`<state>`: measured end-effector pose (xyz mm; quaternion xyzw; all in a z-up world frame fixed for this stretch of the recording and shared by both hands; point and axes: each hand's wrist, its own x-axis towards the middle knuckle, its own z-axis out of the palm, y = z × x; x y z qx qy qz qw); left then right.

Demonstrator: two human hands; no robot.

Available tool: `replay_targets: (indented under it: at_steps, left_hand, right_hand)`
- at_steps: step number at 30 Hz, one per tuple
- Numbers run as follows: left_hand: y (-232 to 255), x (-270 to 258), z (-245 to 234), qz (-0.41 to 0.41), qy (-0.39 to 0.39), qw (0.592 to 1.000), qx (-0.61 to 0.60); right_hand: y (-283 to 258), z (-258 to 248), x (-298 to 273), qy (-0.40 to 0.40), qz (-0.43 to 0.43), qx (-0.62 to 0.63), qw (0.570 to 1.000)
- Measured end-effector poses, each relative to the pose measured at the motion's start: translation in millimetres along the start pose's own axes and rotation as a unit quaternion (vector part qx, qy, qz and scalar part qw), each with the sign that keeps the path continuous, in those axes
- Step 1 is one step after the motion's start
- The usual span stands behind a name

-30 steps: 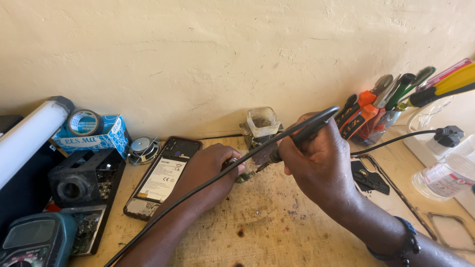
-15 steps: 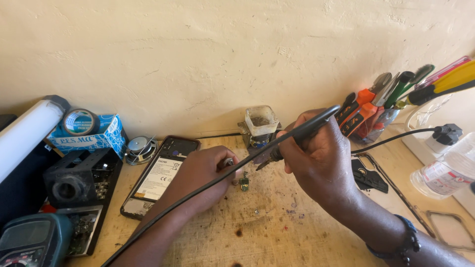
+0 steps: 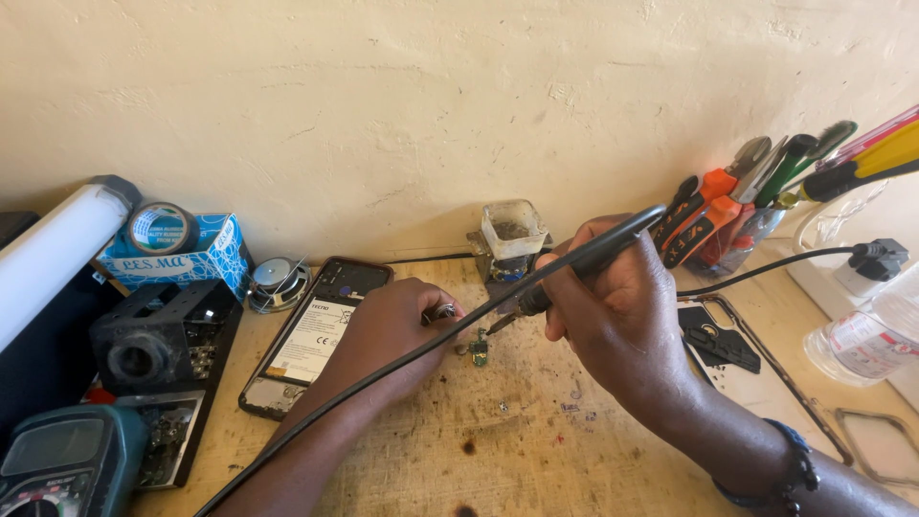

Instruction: Soldering a small component onto a circuit board at a repair station

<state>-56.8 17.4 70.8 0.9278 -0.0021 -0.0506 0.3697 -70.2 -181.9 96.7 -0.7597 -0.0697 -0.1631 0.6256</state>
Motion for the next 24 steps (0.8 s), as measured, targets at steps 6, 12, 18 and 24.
replay_targets:
  at_steps: [6, 12, 18, 24]
  left_hand:
    - [10, -4, -3, 0.002, -0.009, 1.0, 0.025]
    - [16, -8, -6, -0.021, -0.015, 1.0, 0.014]
    - [16, -7, -5, -0.019, -0.014, 1.0, 0.017]
    - [15, -8, -5, -0.019, -0.016, 0.999, 0.024]
  right_hand:
    - [-8, 2, -1, 0.004, 0.026, -0.015, 1.0]
    - [-9, 2, -2, -0.001, 0.023, -0.02, 1.0]
    - [-9, 4, -2, 0.01, 0.037, -0.018, 0.999]
    - [-9, 4, -2, 0.001, 0.047, -0.023, 0.999]
